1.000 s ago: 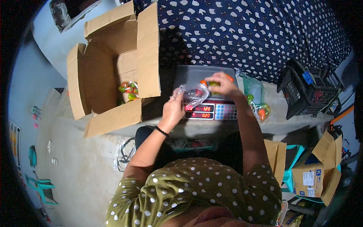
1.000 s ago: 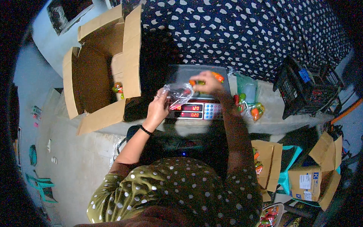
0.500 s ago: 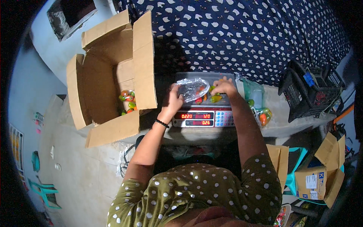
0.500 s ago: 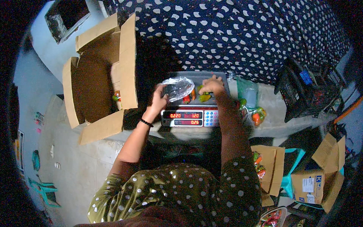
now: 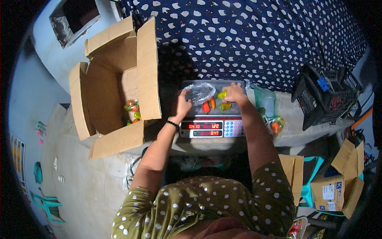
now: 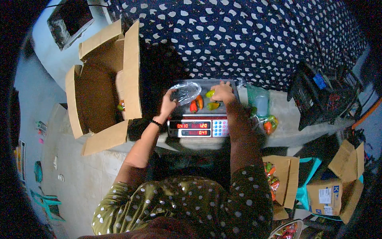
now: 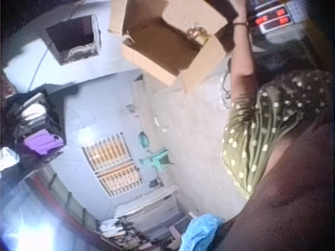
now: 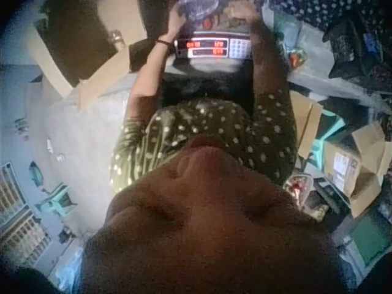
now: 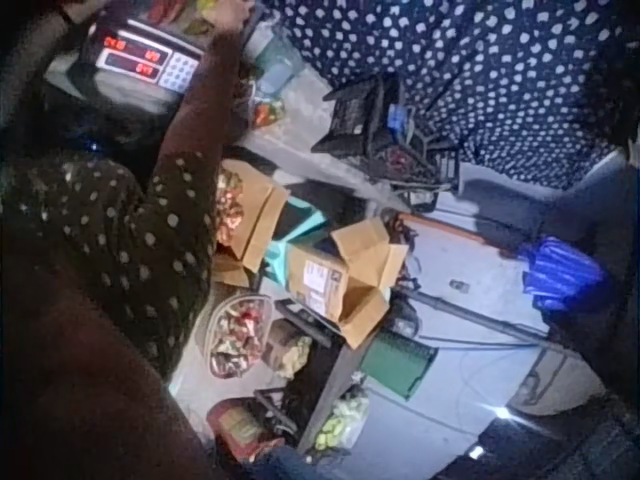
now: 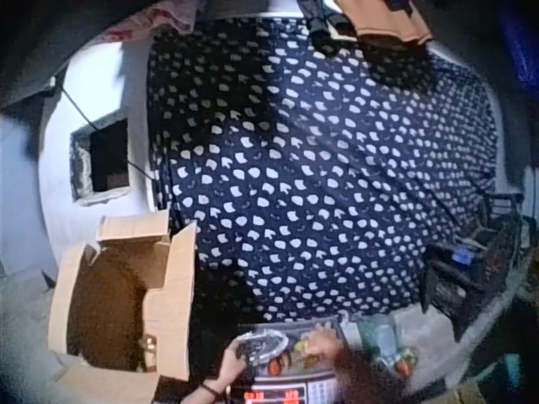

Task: The person picks up several small multi-colored peppers from a cardboard box, places them on a digital scale, transfers them into a plastic bag, and ties the bag with a wire.

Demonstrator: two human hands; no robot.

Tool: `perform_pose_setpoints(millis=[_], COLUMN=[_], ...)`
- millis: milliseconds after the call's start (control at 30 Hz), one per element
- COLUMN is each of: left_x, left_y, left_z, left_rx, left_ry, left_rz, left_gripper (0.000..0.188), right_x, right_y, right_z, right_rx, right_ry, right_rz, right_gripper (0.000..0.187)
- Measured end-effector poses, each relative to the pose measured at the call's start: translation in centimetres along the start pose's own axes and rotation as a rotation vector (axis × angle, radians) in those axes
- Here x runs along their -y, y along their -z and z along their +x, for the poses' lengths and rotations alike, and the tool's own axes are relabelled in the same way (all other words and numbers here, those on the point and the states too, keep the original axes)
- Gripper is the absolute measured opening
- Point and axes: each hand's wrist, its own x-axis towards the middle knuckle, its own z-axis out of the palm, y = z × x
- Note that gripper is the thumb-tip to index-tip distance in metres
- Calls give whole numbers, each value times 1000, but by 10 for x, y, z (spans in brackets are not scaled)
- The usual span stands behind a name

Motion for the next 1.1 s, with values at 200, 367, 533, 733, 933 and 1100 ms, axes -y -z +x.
perform_pose_setpoints(millis=[200,367,533,733,933,1100], left_x=[7,6,8,32,29,-1], left_y=[-1,-3,-10,-19,-23,-18], left_z=[6,8,8,7,-3,-7], left_rx=[-5,-14,55,4,-4,58], left_ry=[-47,-55,24,49,55,22], left_rz=[54,70,25,15,57,147], left_gripper=[48,51,53,54,53,54], right_x=[-11,-5,-21,-11,-2,-15], right_y=[20,14,15,7,11,5], right_z=[15,16,15,1,-14,-9], right_rx=[420,183,389,184,84,240], right_ry=[133,80,-2,30,4,27], right_rz=[37,-61,443,32,-30,-1], right_gripper=[57,55,53,63,62,63])
